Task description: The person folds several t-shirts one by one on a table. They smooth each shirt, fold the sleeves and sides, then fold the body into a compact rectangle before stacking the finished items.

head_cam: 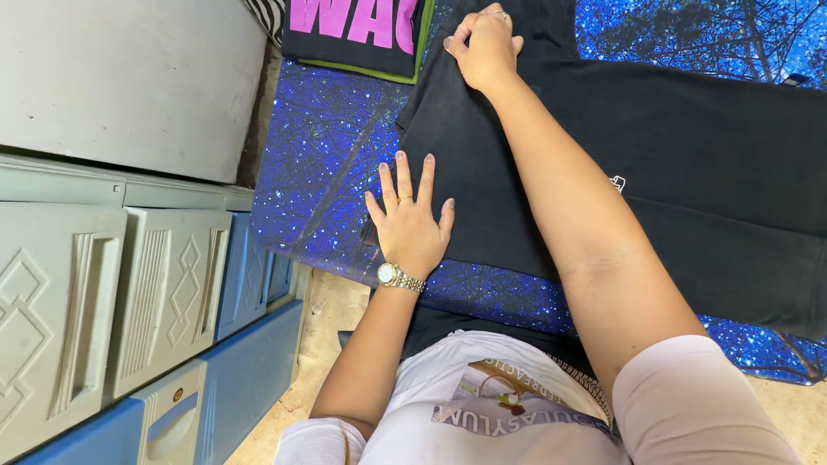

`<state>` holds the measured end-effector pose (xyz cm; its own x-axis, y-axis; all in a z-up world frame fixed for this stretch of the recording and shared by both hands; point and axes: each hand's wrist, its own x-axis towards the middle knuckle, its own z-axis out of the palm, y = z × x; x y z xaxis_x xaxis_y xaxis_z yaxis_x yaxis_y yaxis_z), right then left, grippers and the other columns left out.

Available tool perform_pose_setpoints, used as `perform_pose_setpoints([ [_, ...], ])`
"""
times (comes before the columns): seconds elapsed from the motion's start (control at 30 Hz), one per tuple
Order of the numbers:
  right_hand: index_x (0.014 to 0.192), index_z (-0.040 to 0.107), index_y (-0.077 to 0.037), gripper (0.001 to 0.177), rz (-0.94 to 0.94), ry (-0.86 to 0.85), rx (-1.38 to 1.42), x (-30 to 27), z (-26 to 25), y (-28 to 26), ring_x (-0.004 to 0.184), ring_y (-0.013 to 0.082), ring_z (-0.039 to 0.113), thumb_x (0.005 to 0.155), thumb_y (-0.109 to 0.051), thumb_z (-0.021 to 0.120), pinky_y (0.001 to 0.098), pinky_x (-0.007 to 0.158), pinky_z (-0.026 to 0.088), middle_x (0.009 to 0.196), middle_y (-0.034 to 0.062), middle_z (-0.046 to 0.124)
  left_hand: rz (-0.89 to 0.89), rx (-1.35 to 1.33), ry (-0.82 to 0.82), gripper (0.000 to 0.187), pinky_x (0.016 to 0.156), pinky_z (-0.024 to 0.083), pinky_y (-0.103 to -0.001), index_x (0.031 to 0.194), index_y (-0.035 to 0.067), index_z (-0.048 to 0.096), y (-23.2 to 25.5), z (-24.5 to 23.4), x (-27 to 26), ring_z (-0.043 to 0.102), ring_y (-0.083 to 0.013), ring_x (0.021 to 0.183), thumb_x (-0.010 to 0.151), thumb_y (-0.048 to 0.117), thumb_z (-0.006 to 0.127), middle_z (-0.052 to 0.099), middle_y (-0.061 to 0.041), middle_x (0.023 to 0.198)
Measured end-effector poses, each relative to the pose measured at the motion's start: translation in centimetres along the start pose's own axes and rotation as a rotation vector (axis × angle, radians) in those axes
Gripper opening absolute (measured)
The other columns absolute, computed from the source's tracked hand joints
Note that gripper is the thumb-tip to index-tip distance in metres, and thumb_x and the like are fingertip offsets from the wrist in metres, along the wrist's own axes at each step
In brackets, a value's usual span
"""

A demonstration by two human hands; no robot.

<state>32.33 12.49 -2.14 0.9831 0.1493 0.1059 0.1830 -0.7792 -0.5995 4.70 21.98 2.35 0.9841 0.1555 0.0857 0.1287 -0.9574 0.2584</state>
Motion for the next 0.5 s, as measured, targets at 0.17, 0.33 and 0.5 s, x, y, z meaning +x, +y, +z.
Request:
perform_pose_setpoints([
  [0.17, 0.132, 0.057, -0.004, 0.054, -0.324, 0.133, -0.011, -6.4, -2.4, -3.3, 0.137, 0.0363, 0.041, 0.09, -0.027, 0.082, 0.0561, 0.106, 0.035, 0.145, 0.0173, 0.046, -0.005, -0.01, 0.001, 0.073, 0.113, 0.024, -0.07, 0.159, 0.024, 0.036, -0.1, 0.2, 0.1, 0.025, -0.0428, 0.151, 0.094, 0.049, 0.059, 0.023, -0.018, 0.167],
  [0.33, 0.158, 0.025, 0.001, 0.08, -0.247, -0.476, -0.117, -16.7, -4.3, -3.9, 0.155, 0.0434, 0.002, 0.102, -0.047, 0.057, 0.0734, 0.112, 0.007, 0.167, 0.0283, 0.008, -0.014, 0.019, -0.055, 0.072, 0.115, 0.024, -0.069, 0.156, 0.023, 0.037, -0.2, 0.2, 0.1, 0.023, -0.0422, 0.154, 0.093, 0.05, 0.059, 0.022, -0.017, 0.169],
  [0.5, 0.163, 0.028, -0.008, 0.078, -0.271, -0.345, -0.266, -16.3, -6.3, -0.4, 0.157, 0.0403, 0.011, 0.101, -0.046, 0.056, 0.0718, 0.119, 0.012, 0.17, 0.0187, 0.015, 0.009, -0.016, -0.013, 0.074, 0.113, 0.023, -0.071, 0.159, 0.023, 0.036, -0.4, 0.5, 0.1, 0.022, -0.044, 0.152, 0.094, 0.049, 0.06, 0.022, -0.018, 0.167],
])
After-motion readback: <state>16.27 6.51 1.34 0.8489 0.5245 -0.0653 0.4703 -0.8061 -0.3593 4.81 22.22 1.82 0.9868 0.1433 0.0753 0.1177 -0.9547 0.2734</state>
